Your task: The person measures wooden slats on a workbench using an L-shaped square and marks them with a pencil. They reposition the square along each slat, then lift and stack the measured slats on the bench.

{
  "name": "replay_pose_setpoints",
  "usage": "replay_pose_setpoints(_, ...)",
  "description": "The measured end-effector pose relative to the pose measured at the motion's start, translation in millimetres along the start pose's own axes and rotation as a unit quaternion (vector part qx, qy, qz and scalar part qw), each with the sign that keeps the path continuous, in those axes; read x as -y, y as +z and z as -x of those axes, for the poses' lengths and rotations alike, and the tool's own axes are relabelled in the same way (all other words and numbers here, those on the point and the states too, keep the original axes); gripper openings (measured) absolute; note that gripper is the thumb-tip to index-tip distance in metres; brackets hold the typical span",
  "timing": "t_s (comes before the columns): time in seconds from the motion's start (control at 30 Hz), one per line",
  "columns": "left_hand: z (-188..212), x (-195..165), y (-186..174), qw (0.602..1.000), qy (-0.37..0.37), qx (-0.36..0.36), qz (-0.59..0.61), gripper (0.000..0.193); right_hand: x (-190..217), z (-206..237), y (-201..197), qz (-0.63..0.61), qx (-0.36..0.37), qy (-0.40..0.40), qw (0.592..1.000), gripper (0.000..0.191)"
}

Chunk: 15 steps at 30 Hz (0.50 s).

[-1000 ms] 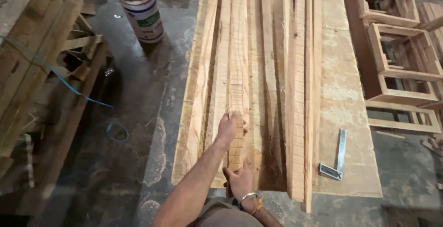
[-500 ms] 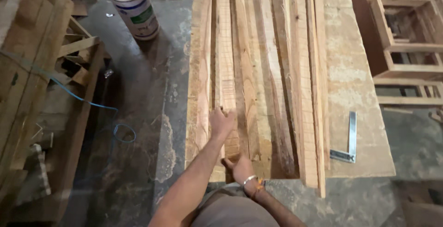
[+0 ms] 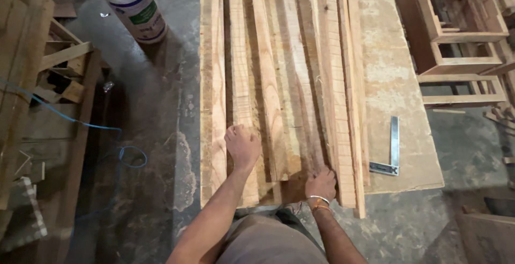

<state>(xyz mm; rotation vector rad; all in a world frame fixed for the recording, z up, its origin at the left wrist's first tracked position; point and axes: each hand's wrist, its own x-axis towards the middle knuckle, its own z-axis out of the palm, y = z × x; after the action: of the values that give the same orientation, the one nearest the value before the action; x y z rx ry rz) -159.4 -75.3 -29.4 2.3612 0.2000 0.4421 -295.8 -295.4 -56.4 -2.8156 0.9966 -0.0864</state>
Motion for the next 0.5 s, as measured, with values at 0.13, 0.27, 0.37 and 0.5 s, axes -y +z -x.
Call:
replay_pose_setpoints(0.13, 0.1, -39.4, 0.3, 0.996, -0.015, 0.021, 0.084, 0.034, 4.5, -6.6, -17.7, -0.05, 0.124, -0.065, 0.989, 0.039)
replay_pose_setpoints(0.27, 5.1, -66.9, 17.0, 0.935, -0.161, 0.254, 0.188, 0.038, 34.6, -3.7, -47.1, -0.419, 0.371, 0.124, 0.819, 0.031)
replay_pose_setpoints(0.37, 14.5, -79.0, 38.6, 0.894, -0.207, 0.294, 0.267, 0.049, 50.3, -11.8, -70.4, -0.426, 0.396, 0.067, 0.811, 0.024)
replay_pose_setpoints(0.5, 8.0, -85.8, 66.0, 0.732, -0.315, 0.311, 0.518, 0.06, 56.4, -16.5, -103.0, -0.653, 0.388, 0.031, 0.65, 0.033)
